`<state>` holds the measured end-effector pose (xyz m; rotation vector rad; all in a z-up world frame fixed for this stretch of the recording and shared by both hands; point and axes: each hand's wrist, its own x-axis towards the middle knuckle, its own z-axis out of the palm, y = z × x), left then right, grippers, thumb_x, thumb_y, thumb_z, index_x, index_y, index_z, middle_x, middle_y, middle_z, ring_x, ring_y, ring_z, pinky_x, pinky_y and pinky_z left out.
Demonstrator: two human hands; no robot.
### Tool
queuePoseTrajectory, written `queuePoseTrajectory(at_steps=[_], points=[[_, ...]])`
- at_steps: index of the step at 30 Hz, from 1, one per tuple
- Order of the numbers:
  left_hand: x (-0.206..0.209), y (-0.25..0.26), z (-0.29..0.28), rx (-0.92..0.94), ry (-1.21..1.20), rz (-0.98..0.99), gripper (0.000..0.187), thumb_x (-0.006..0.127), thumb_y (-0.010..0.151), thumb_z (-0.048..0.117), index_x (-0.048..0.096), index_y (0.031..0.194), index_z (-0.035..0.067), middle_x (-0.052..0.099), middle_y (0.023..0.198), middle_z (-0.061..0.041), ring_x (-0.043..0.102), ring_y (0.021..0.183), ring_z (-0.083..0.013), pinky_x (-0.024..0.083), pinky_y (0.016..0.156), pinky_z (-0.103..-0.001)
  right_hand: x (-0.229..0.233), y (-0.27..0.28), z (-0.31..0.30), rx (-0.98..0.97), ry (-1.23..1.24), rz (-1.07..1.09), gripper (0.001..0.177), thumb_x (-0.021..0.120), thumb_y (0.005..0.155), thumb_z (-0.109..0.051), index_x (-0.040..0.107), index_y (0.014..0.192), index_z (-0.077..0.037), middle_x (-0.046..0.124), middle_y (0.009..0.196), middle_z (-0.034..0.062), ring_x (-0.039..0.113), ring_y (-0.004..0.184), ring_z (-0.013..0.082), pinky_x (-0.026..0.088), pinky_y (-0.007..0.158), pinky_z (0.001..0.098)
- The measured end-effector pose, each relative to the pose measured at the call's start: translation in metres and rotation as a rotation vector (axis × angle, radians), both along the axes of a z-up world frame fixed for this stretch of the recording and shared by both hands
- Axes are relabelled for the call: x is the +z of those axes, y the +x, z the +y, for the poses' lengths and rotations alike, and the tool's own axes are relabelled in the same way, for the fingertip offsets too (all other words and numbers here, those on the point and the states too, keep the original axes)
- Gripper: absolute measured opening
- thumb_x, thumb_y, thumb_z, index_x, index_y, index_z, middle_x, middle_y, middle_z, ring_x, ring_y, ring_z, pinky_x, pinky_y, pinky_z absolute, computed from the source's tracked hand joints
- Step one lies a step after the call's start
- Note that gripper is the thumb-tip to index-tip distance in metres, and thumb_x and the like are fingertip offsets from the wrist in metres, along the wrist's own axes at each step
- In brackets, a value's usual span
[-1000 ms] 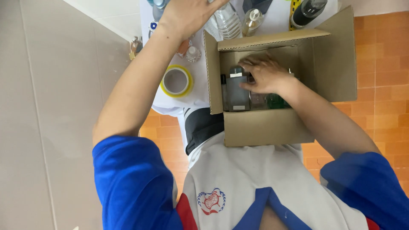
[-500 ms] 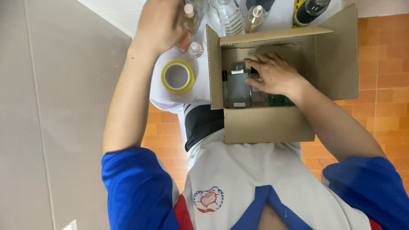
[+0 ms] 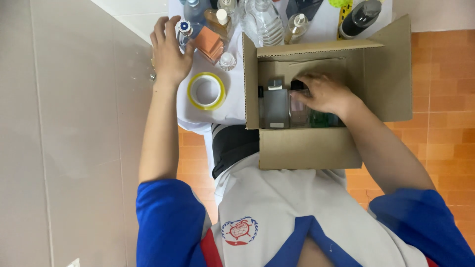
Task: Packing various perfume bottles into a cardboard box and wrapping one in a cloth.
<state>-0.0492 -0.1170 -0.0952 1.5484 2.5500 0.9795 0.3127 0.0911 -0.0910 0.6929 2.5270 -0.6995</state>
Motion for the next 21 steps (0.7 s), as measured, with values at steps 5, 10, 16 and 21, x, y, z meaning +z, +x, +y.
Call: queuePoseTrajectory(at_steps=[5, 10, 16, 21], points=[[-0.052, -0.012, -0.001, 0.100, -0.008, -0.217, 0.065, 0.066, 0.099, 0.016, 0.031, 0.154, 0.008, 0.031, 0.154, -0.026, 0.035, 0.145, -0.0468, 0.034, 0.118, -0.056, 0.007, -0.004, 0.002, -0.051, -0.043, -0.050, 0.065, 0.047, 0.096, -0.060, 0.054, 0.146, -0.020, 0.059, 0.146, 0.0124, 0.051, 0.134, 0.0439, 0.044, 0.107, 0.0543], [-0.059, -0.017, 0.003, 0.078, -0.026, -0.250, 0.059, 0.055, 0.097, 0.004, 0.035, 0.152, 0.004, 0.043, 0.149, -0.023, 0.043, 0.139, -0.0444, 0.039, 0.112, -0.056, 0.013, -0.006, 0.002, -0.056, -0.033, -0.023, 0.058, 0.052, 0.094, -0.059, 0.063, 0.136, -0.020, 0.070, 0.131, 0.0106, 0.064, 0.121, 0.0402, 0.052, 0.099, 0.0511], [-0.058, -0.019, 0.006, 0.116, -0.103, -0.308, 0.059, 0.058, 0.096, 0.005, 0.036, 0.151, 0.007, 0.049, 0.146, -0.022, 0.048, 0.134, -0.0435, 0.042, 0.105, -0.055, 0.015, -0.006, 0.001, -0.066, -0.021, -0.095, 0.064, 0.050, 0.091, -0.066, 0.058, 0.141, -0.026, 0.064, 0.141, 0.0080, 0.057, 0.129, 0.0414, 0.048, 0.103, 0.0538], [-0.072, -0.023, 0.010, 0.181, -0.136, -0.327, 0.061, 0.068, 0.097, 0.016, 0.037, 0.148, 0.007, 0.050, 0.148, -0.021, 0.051, 0.134, -0.0421, 0.043, 0.104, -0.052, 0.005, -0.005, 0.002, -0.030, -0.010, -0.087, 0.070, 0.049, 0.090, -0.068, 0.055, 0.143, -0.023, 0.061, 0.146, 0.0075, 0.056, 0.130, 0.0428, 0.045, 0.107, 0.0512]])
